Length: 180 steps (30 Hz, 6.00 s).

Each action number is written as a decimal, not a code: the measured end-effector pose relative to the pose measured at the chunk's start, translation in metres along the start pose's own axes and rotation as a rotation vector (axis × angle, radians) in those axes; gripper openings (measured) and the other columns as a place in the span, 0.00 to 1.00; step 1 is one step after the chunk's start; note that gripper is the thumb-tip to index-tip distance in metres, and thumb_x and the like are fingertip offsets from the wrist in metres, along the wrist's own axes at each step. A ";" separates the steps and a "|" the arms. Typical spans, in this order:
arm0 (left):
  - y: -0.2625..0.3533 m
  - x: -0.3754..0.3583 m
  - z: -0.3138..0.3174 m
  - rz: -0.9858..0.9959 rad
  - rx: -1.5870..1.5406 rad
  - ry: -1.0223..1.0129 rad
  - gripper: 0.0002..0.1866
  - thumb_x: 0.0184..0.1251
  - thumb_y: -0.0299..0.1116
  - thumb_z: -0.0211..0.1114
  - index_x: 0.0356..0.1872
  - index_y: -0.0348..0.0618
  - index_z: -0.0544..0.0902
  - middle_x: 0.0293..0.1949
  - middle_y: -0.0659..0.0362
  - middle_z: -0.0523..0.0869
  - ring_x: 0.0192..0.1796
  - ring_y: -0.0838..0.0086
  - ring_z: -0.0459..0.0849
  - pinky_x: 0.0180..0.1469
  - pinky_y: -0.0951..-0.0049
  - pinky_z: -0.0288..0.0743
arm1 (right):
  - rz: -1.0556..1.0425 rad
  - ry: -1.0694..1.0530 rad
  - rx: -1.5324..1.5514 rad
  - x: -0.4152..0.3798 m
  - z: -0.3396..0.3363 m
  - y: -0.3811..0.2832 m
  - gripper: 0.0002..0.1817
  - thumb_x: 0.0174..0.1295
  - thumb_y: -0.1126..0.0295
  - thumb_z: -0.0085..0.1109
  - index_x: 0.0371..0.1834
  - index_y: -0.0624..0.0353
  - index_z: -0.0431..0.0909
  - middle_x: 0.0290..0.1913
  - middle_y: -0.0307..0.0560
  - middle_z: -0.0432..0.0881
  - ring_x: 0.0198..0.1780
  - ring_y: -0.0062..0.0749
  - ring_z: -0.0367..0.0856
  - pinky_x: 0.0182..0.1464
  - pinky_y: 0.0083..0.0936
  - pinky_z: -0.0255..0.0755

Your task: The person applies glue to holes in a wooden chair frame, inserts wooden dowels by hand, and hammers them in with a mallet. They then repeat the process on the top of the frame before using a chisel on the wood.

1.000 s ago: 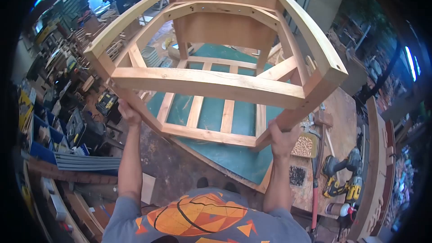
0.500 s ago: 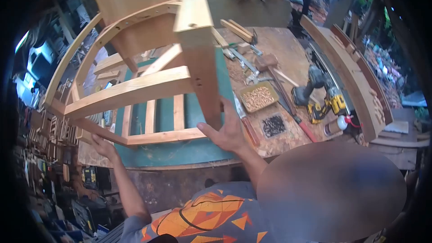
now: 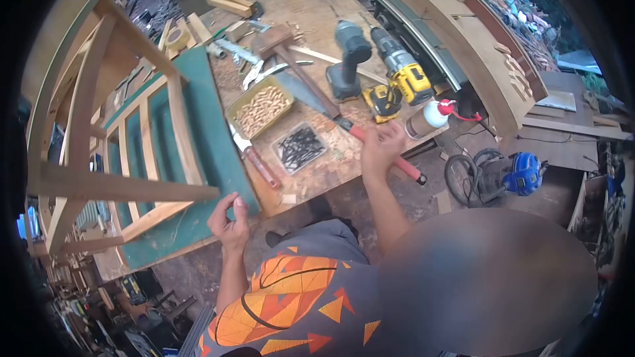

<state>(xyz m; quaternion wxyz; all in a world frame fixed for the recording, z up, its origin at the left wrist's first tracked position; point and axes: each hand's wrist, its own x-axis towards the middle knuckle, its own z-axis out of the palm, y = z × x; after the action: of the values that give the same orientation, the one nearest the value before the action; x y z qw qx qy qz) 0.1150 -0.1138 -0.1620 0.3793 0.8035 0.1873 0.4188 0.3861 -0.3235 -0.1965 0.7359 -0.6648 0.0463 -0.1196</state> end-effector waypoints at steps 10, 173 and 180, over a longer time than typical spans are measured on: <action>0.027 0.012 0.051 -0.282 -0.176 0.084 0.11 0.67 0.28 0.72 0.48 0.35 0.88 0.35 0.54 0.91 0.32 0.78 0.87 0.38 0.73 0.81 | -0.388 0.101 -0.488 0.141 -0.124 0.099 0.52 0.45 0.54 0.86 0.68 0.74 0.69 0.63 0.68 0.78 0.59 0.59 0.80 0.66 0.50 0.73; 0.103 0.190 -0.274 0.549 0.872 0.141 0.51 0.34 0.71 0.78 0.56 0.42 0.83 0.42 0.56 0.86 0.45 0.60 0.84 0.53 0.59 0.71 | -2.047 -1.636 0.811 -0.183 0.172 -0.326 0.21 0.63 0.72 0.65 0.57 0.59 0.68 0.55 0.56 0.84 0.54 0.54 0.87 0.56 0.58 0.84; 0.104 0.190 -0.274 0.532 0.883 0.139 0.50 0.34 0.70 0.78 0.57 0.43 0.83 0.41 0.56 0.86 0.45 0.59 0.84 0.53 0.58 0.71 | -2.031 -1.604 0.802 -0.182 0.177 -0.330 0.22 0.63 0.72 0.64 0.57 0.60 0.67 0.54 0.58 0.84 0.54 0.55 0.87 0.55 0.58 0.84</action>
<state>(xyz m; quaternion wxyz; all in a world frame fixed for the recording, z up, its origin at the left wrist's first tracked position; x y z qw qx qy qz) 0.0001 0.0608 0.1170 -0.1286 0.8771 0.1603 0.4342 0.2127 -0.1374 0.1330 0.2891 -0.0330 -0.9369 -0.1936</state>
